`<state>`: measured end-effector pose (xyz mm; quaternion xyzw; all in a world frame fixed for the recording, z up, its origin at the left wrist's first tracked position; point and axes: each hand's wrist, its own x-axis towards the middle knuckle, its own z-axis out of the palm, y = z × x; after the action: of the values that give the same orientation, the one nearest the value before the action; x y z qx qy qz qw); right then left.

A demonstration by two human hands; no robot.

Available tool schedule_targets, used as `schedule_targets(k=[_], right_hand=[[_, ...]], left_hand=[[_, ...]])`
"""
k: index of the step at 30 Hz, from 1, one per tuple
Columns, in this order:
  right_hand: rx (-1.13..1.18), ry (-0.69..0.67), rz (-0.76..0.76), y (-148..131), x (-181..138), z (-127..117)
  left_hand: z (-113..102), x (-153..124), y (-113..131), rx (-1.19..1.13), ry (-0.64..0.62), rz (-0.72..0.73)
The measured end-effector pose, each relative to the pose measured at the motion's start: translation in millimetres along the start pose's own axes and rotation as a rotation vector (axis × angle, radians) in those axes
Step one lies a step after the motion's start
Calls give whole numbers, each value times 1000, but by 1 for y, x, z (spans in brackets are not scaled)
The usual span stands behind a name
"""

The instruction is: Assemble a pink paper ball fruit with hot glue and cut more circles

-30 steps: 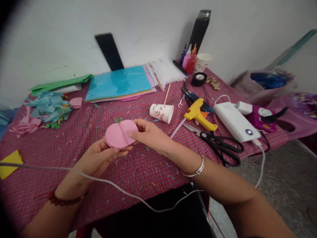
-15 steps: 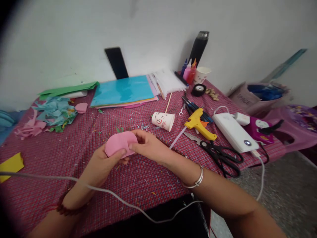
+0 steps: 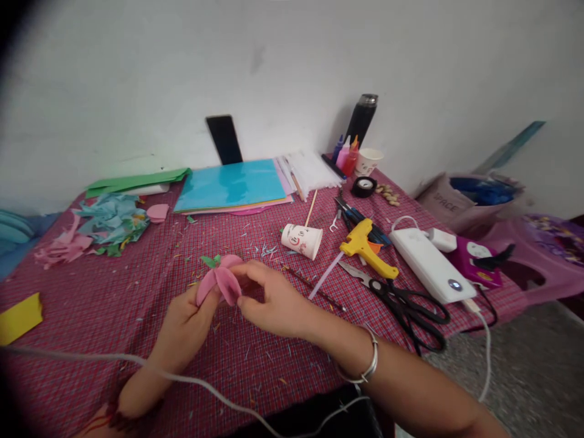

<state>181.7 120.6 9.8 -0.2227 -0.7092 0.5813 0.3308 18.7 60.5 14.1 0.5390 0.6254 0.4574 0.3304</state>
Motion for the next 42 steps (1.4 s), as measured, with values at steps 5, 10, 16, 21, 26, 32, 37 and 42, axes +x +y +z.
schedule_targets(k=[5, 10, 16, 21, 26, 32, 37, 42], right_hand=[[-18, -4, -52, 2, 0, -2], [-48, 18, -70, -2, 0, -5], [-56, -21, -122, -6, -1, -13], [25, 34, -13, -6, 4, -18], [473, 107, 226, 4, 9, -20], [433, 123, 226, 4, 7, -15], [349, 66, 108, 5, 4, -9], [360, -10, 102, 1, 2, -13]], left_hand=[[1, -1, 0, 37, -19, 81], [0, -2, -4, 31, -60, 141], [-4, 0, -5, 126, -51, 222], [-9, 3, -7, 7, -44, 98], [-8, 3, -23, -316, -92, -141], [-5, 1, -26, -330, -161, -105], [-5, 2, -23, -327, -175, -40], [-9, 3, -21, -375, -319, 19]])
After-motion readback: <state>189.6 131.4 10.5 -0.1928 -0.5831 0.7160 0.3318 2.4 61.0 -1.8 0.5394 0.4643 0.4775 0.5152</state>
